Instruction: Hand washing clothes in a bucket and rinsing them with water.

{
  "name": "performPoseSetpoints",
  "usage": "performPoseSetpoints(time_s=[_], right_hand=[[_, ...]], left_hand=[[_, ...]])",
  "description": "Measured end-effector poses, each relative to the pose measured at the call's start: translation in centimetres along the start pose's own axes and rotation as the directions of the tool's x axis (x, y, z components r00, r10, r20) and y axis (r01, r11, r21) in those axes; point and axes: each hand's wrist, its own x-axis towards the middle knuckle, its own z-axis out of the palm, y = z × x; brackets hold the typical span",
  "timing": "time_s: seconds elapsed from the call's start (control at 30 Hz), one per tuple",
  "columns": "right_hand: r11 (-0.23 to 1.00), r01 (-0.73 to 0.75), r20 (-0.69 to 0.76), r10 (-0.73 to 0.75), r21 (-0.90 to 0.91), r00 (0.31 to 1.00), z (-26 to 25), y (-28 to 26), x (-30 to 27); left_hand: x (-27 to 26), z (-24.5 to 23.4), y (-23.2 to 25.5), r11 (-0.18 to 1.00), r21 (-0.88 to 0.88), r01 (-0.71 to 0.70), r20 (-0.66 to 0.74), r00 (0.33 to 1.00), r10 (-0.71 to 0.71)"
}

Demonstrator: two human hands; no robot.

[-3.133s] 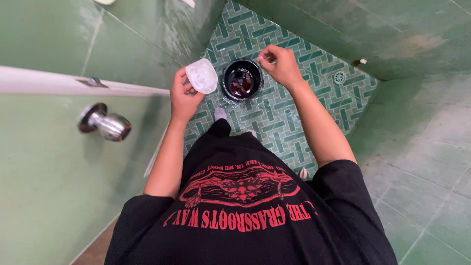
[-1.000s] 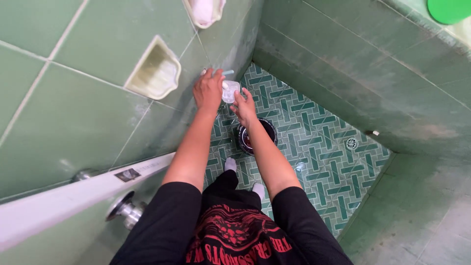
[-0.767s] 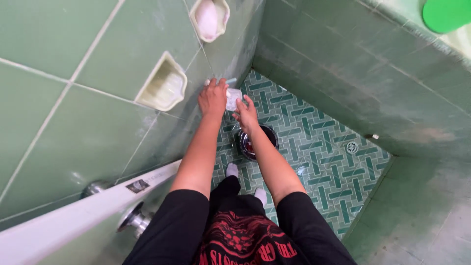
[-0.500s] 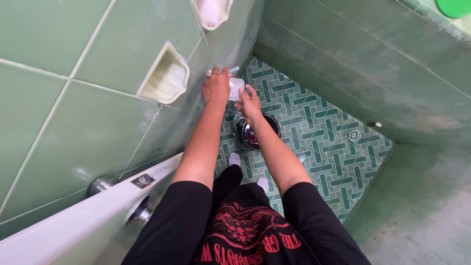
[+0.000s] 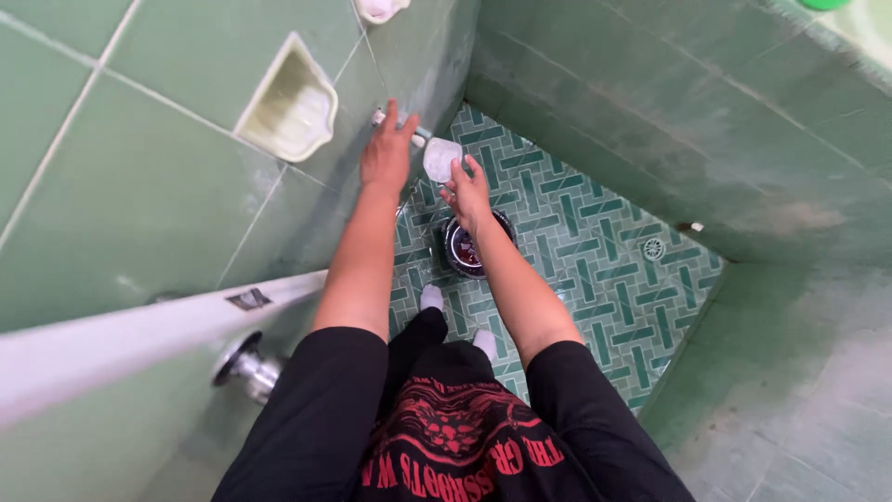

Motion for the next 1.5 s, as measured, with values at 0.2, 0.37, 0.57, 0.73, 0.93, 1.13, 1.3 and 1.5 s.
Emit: performPoseSetpoints(time_s=[0.2, 0.37, 0.57, 0.73, 0.93, 1.13, 1.3, 1.5], right_hand=[[0.993, 0.103, 0.020, -0.103, -0.052, 0.995, -4.9, -2.6, -3.3], [0.972, 0.164, 0.120, -0.145, -0.169, 0.982, -8.0, -8.6, -11.4], [0.940, 0.145, 0.250, -0.067, -0.308, 0.966, -10.9, -14.3, -22.1], [0.828, 0.327, 0.372, -0.158, -0.455, 0.915, -13.3, -17.3, -27.8], [-0.298, 0.737, 0.781, -0.401, -0.606, 0.480, -14.0, -21.2, -35.9], [-0.506, 0.666, 0.836, -0.332, -0.548, 0.436, -15.4, -21.2, -37.8], [-0.596, 0.625, 0.863, -0.326, -0.504, 0.386, -16.1, -21.5, -38.6], [-0.599, 0.634, 0.872, -0.329, -0.490, 0.363, -16.3, -21.0, -39.1]], left_hand=[[-5.1, -3.4, 6.3, 0.986, 0.048, 0.161, 0.069, 0.984, -0.164], [-11.5, -1.2, 9.5, 0.860, -0.488, -0.150, -0.044, 0.988, 0.148], [-13.9, -6.0, 16.5, 0.467, -0.883, 0.047, 0.182, 0.952, 0.248], [-16.8, -8.1, 21.1, 0.352, -0.936, -0.007, 0.095, 0.958, 0.271], [-19.8, -10.1, 25.1, 0.274, -0.961, 0.036, 0.115, 0.953, 0.280], [-21.7, -11.7, 28.2, 0.410, -0.911, 0.057, 0.172, 0.953, 0.250], [-22.7, -10.9, 29.5, 0.349, -0.936, 0.036, 0.119, 0.968, 0.220], [-23.3, -11.0, 29.7, 0.401, -0.915, -0.043, 0.051, 0.974, 0.221]])
